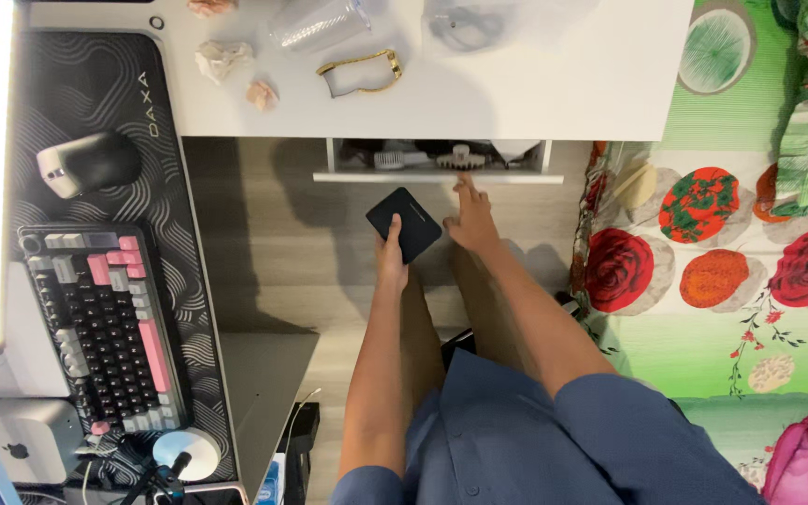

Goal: The person organizes items on a desk and pegboard by hanging glasses, placing a wallet and papers into a drawer, and handling watches in a jewelry box.

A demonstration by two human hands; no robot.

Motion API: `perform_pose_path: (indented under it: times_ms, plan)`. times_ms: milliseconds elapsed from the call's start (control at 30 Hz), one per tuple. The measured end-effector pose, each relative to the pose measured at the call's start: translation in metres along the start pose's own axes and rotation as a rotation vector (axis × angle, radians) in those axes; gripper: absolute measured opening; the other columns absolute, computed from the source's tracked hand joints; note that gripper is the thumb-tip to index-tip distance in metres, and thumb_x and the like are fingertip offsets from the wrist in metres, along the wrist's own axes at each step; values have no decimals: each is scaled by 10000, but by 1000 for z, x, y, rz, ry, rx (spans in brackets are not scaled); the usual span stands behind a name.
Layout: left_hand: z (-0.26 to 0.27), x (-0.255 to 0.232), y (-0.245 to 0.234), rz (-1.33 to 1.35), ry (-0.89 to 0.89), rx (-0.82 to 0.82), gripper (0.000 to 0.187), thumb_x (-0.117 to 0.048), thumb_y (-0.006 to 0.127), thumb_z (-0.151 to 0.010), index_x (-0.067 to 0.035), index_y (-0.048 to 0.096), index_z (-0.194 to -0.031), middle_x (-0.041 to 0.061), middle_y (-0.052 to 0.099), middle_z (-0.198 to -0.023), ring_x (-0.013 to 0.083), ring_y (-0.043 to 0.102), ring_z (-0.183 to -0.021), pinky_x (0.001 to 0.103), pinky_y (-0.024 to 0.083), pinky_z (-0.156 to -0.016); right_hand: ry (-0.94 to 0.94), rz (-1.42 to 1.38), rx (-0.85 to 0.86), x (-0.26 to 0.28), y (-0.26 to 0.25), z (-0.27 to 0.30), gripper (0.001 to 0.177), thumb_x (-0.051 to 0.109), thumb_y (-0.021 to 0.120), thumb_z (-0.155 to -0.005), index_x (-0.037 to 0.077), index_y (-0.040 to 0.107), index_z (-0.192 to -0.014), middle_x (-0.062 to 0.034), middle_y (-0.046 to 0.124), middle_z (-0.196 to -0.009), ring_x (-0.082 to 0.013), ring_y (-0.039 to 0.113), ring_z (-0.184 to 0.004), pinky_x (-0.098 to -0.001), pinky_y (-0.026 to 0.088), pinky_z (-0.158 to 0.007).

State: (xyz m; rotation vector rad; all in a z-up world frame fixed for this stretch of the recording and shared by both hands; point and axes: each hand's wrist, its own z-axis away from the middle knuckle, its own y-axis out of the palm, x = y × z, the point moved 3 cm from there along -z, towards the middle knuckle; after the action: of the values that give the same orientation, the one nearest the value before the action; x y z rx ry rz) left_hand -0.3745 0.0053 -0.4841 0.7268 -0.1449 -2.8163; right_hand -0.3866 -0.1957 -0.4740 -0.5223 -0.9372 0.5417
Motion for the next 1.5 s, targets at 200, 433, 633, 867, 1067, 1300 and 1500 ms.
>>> perform_pose_path:
  times_ms: [200,433,633,867,1067,1300,1500]
  plan:
    - [-8,30,-34,-72,-24,-3,1051,-590,738,-828,28,308,-1562,209,449,-1549,327,446,-1445,439,347,-1198,-153,-56,-175,-41,50,40,462,196,642,-925,32,500,-1333,-228,523,-1408,-456,458,-1337,-587,173,-1228]
    - [10,43,-46,-65,-61,-87,1014,-575,735,-827,-14,313,-1559,197,457,-1541,303,454,-1425,432,343,-1180,97,-271,-71,-14,41,79,597,429,507,-1042,11,432,-1461,-260,556,-1287,-437,577,-1156,-513,453,-1007]
    - [16,37,-22,55,-70,32,975,-485,763,-803,-92,309,-1572,133,414,-1571,308,394,-1452,486,360,-1148,310,-556,180,26,9,64,617,393,681,-908,79,484,-1401,-150,576,-1302,-293,650,-1069,-444,580,-840]
    - [-57,41,28,-146,-100,41,1082,-529,751,-846,-81,147,-1625,158,226,-1675,346,274,-1518,480,290,-1191,343,-1111,81,-25,-4,-5,540,149,736,-967,102,498,-1450,-131,637,-1301,-219,659,-1135,-338,614,-902]
    - [-112,19,67,-409,116,31,1005,-402,759,-865,-72,145,-1589,235,360,-1542,355,426,-1391,458,436,-1106,410,-1007,74,-82,-13,-61,532,163,653,-959,84,486,-1458,-77,597,-1241,-205,568,-884,-366,496,-671]
    - [-162,23,94,-793,238,-1,579,-380,601,-999,68,580,-1365,289,723,-1234,400,674,-1149,450,523,-1016,244,-478,-230,-113,10,-112,416,206,647,-1049,-52,575,-1366,-203,658,-1283,-310,615,-1104,-437,514,-941]
    - [-180,22,107,-1040,337,61,512,-365,436,-1083,55,564,-1347,293,612,-1329,425,597,-1203,477,473,-1018,207,-299,-244,-109,10,-123,385,277,591,-1017,14,605,-1298,-164,619,-1314,-303,566,-1210,-438,444,-1039]
